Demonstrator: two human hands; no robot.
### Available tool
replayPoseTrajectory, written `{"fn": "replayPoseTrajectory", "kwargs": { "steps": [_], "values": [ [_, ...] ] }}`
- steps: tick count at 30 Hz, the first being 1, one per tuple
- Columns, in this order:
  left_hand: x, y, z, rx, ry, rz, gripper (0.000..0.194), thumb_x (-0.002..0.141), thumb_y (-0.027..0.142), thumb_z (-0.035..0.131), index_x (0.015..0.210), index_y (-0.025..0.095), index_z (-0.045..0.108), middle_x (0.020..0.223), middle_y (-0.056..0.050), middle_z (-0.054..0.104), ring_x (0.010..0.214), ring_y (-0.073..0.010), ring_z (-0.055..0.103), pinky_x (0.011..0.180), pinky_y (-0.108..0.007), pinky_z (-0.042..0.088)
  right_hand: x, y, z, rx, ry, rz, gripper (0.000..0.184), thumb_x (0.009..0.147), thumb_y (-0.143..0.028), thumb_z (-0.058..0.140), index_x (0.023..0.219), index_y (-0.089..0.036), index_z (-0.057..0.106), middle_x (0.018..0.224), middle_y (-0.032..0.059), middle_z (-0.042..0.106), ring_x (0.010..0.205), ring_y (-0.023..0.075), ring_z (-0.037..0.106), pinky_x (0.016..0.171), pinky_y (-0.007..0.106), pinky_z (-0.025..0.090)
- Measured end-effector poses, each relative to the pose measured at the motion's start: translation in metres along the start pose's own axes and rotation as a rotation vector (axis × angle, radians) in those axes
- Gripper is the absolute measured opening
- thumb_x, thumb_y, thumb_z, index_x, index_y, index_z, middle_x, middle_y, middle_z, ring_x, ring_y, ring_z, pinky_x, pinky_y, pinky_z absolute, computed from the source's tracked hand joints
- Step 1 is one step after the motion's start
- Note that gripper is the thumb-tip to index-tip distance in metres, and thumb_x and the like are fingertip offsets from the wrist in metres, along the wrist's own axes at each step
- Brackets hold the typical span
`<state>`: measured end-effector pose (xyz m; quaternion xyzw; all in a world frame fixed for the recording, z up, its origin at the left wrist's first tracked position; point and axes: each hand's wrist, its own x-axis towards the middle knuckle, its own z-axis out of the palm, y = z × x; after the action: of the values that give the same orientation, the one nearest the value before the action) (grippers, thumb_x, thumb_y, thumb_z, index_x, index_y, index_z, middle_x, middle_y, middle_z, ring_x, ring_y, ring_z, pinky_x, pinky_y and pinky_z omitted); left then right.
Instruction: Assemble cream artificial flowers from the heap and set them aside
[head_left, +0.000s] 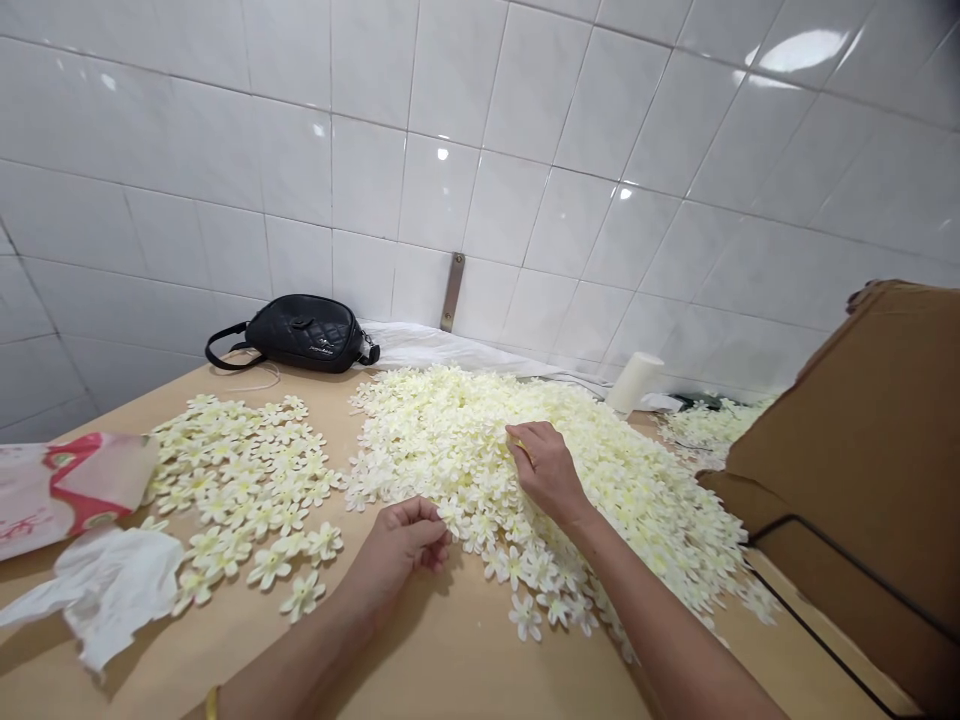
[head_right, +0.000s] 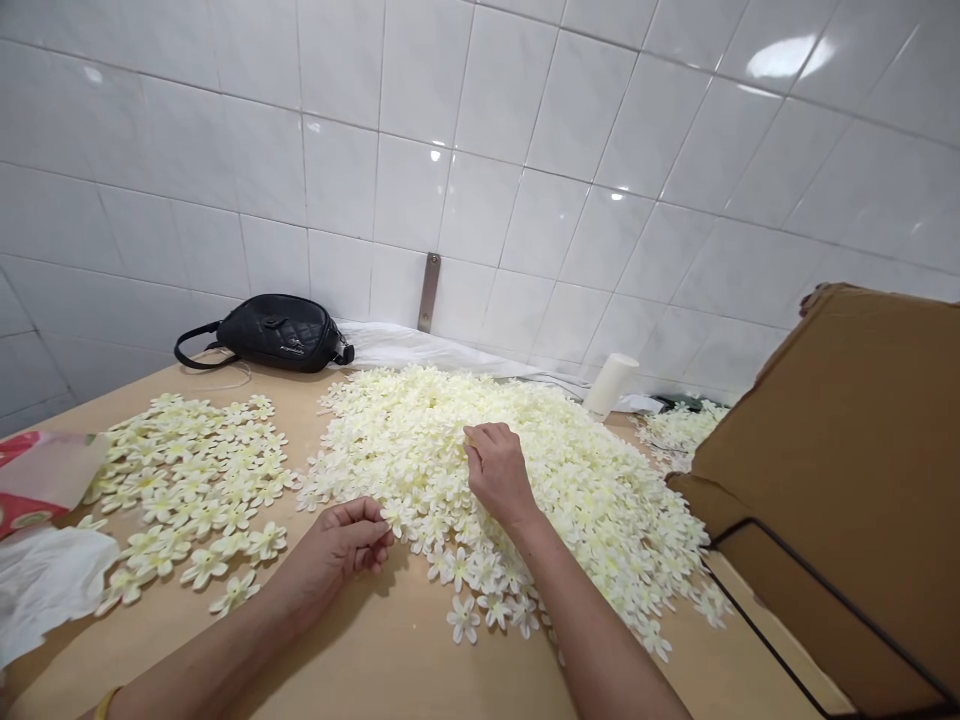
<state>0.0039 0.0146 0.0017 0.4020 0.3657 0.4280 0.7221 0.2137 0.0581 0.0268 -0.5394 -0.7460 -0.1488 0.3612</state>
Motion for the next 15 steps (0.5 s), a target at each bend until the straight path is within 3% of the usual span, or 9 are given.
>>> {"fn": "replayPoseTrajectory", "kwargs": {
  "steps": [4,8,12,15],
  "values": [
    [0.0,0.0,0.0,0.004,-0.001,0.0,0.015,0.061,0.016,0.06,0.058,0.014,0.046,0.05,0.0,0.053,0.045,-0.0071,0.046,0.046,-0.02,0.036,-0.004,-0.006,-0.009,0.007,0.057,0.008,0.021,0.079,-0.017,0.044,0.092,-0.014,0.06,0.087,0.0105,0.06,0.087,0.0229,0.051,0.076,0.038,0.041],
    [-0.001,-0.003,0.0,-0.018,0.036,0.035,0.013,0.061,0.014,0.059,0.059,0.014,0.046,0.052,0.0,0.054,0.046,-0.0076,0.048,0.047,-0.02,0.037,-0.02,-0.041,-0.019,0.145,0.079,0.02,0.018,0.081,-0.018,0.044,0.089,-0.016,0.06,0.086,0.0092,0.059,0.086,0.0207,0.052,0.076,0.034,0.043],
    [-0.001,-0.004,0.0,-0.053,0.035,0.034,0.011,0.06,0.011,0.058,0.059,0.014,0.047,0.05,0.0,0.053,0.046,-0.008,0.049,0.047,-0.02,0.038,-0.04,-0.081,-0.017,0.392,-0.168,-0.001,0.017,0.082,-0.018,0.045,0.092,-0.017,0.059,0.085,0.0063,0.059,0.079,0.0168,0.055,0.071,0.029,0.044],
    [0.001,-0.004,-0.002,-0.073,0.024,0.015,0.01,0.059,0.011,0.059,0.06,0.013,0.049,0.051,-0.001,0.054,0.046,-0.0087,0.049,0.047,-0.021,0.04,-0.049,-0.093,-0.009,0.43,-0.272,0.036,0.02,0.082,-0.017,0.043,0.094,-0.017,0.059,0.082,0.006,0.059,0.076,0.0161,0.055,0.067,0.028,0.044]
  ]
}}
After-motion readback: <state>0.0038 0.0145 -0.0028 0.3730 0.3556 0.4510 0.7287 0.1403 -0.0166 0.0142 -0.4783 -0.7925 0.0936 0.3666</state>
